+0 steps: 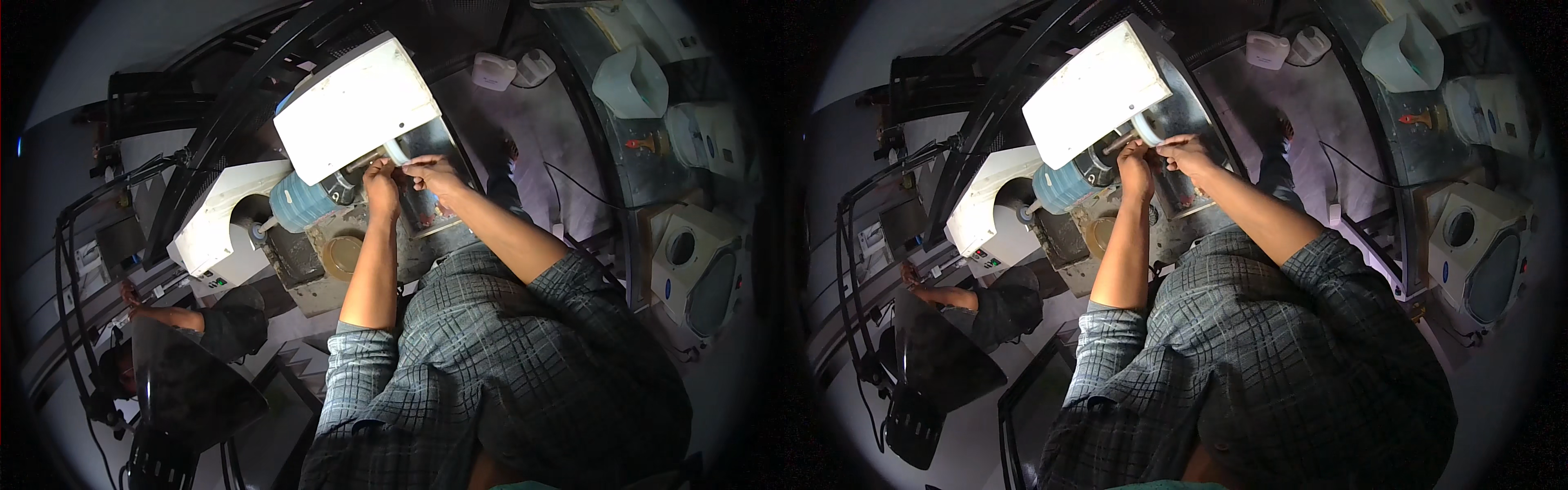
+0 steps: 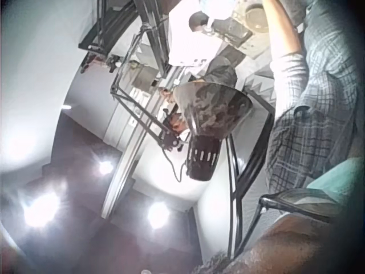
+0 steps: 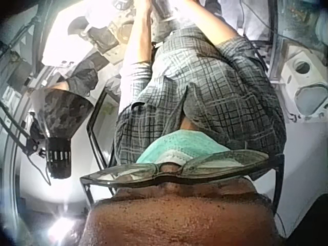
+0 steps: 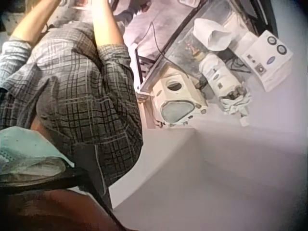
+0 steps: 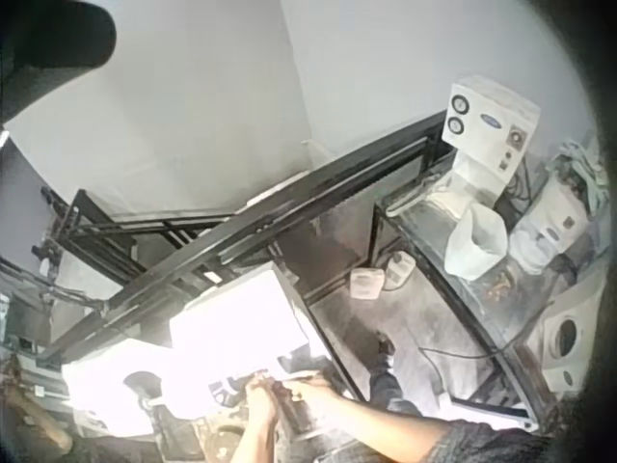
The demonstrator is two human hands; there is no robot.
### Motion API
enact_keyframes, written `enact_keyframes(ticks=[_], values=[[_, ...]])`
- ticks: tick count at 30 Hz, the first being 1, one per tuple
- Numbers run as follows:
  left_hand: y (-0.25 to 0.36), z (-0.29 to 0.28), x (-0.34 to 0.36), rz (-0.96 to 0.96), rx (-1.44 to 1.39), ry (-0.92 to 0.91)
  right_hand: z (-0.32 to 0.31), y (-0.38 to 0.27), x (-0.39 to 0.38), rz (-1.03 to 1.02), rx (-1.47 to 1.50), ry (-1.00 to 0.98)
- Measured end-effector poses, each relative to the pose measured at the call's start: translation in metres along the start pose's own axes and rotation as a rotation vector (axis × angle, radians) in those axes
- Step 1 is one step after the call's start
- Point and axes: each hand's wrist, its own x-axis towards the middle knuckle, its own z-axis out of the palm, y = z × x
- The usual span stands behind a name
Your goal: Polishing and finishing a dental prosthetic using a laboratory lathe.
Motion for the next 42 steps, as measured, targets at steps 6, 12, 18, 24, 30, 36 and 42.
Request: enact_keyframes(ticks=[6, 12, 18, 24, 30, 36, 42], values=[[0.007, -0.014, -0.012, 0.070, -0.040, 0.014, 0.019, 0.001, -0.006, -0.032, -0.044, -0.010], [0.074, -0.010, -0.100, 0.537, 0.159, 0.010, 0.053, -0.049, -0.090, -0.410, -0.296, -0.294], [0.127, -0.016, -0.170, 1.067, 0.333, 0.233, 0.101, -0.078, -0.157, -0.519, -0.362, -0.562], [0.136, -0.023, -0.212, 1.108, 0.125, 0.291, 0.130, -0.079, -0.186, -0.637, -0.450, -0.694], [0.132, -0.047, -0.233, 1.084, 0.324, 0.397, 0.143, -0.075, -0.205, -0.506, -0.523, -0.761], [0.125, -0.060, -0.239, 0.983, 0.370, 0.520, 0.151, -0.064, -0.214, -0.447, -0.526, -0.737], [0.113, -0.055, -0.242, 0.890, 0.203, 0.480, 0.153, -0.044, -0.213, -0.562, -0.511, -0.640]])
